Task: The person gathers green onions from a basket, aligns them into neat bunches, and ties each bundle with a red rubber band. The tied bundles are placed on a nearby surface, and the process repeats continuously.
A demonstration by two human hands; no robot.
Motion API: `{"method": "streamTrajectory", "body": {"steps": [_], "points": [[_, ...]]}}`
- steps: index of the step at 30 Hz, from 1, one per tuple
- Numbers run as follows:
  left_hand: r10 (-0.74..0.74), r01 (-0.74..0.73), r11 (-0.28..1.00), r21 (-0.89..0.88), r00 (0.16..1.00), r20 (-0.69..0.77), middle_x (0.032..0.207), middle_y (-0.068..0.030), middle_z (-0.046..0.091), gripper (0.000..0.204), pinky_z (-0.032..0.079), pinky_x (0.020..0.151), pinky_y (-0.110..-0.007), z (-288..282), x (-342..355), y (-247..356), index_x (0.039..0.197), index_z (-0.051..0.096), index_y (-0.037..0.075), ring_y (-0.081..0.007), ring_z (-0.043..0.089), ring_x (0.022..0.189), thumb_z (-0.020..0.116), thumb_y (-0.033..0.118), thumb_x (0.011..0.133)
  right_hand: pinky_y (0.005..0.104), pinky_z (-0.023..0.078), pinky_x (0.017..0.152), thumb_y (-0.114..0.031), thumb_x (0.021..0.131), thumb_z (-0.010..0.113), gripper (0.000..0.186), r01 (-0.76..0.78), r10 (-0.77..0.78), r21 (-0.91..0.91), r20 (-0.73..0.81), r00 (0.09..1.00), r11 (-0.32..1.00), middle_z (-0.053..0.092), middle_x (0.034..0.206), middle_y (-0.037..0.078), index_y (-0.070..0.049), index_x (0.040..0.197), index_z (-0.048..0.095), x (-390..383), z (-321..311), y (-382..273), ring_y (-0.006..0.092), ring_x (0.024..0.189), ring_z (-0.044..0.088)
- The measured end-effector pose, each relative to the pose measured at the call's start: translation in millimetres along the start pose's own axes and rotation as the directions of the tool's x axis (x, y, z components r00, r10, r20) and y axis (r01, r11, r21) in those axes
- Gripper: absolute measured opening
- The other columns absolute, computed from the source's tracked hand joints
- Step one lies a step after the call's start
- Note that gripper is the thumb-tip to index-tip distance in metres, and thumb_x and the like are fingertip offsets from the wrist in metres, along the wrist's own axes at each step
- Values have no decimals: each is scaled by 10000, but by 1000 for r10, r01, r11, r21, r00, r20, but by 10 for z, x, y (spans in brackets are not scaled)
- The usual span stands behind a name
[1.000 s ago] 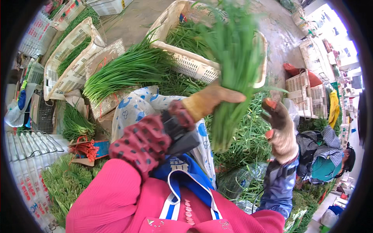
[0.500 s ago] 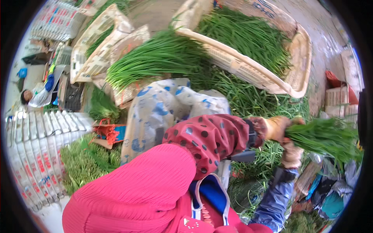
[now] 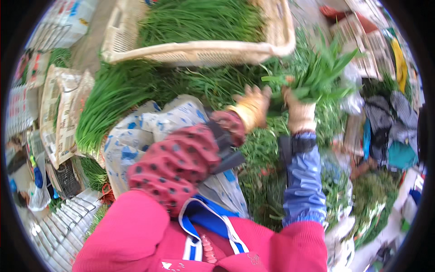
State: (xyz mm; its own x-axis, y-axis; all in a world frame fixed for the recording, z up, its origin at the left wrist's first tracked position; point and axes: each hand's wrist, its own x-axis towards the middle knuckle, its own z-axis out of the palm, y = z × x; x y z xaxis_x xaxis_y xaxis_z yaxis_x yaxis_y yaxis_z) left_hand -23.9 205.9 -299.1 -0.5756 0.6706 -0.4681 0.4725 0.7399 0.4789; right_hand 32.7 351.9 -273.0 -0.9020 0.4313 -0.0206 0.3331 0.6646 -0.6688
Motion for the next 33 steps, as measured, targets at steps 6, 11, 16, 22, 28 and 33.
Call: {"method": "streamTrajectory", "body": {"steps": [6,11,16,22,28,33], "points": [[290,-94,772,-629,932,217,1389,-308,560,1083,491,1037,-413,-481,-762,30,1527,336,-51,-378,597,1258,876,470,745,352,492,897,-145,923,693,375,-297,245,347,186,952,890,675,1131,44,-101,1289,626,-127,33,454,154,1008,602],[396,227,381,-896,836,380,1346,-231,603,998,458,1058,-421,-101,-1207,203,1522,341,-12,-319,595,1228,771,579,841,379,518,908,-102,971,679,405,-145,262,696,-63,963,703,705,1141,89,-71,1360,573,-436,-58,333,188,1043,647],[443,492,-250,-834,824,353,1097,-157,645,805,490,959,-553,191,-1313,377,1279,517,122,-323,621,1077,674,741,789,375,505,990,-123,983,643,225,134,-37,656,-160,986,743,647,1171,95,-52,1197,630,-1099,-522,-240,223,1151,606],[608,536,-737,-413,792,-57,984,-44,663,527,574,831,-384,-42,-1493,481,1119,599,123,-221,658,938,684,578,867,470,471,1038,-93,899,574,254,432,-298,766,-322,899,477,671,1027,147,22,1114,644,-1600,-259,-1099,294,1047,652],[314,250,-359,-899,940,136,994,-69,661,450,552,892,-370,-483,-2113,277,1285,583,-13,-205,641,959,651,305,974,458,429,1079,-4,708,674,482,716,-800,383,120,588,583,670,1175,114,-72,1185,676,-2096,-819,-1305,329,1201,608],[494,94,-124,-988,869,21,824,27,572,407,459,665,-230,-740,-2193,-24,1232,609,-25,-94,552,744,657,284,972,421,496,992,-230,801,872,640,-402,-11,872,422,907,280,642,1247,122,-14,1318,562,-2214,-776,-1168,261,1164,617]]}}
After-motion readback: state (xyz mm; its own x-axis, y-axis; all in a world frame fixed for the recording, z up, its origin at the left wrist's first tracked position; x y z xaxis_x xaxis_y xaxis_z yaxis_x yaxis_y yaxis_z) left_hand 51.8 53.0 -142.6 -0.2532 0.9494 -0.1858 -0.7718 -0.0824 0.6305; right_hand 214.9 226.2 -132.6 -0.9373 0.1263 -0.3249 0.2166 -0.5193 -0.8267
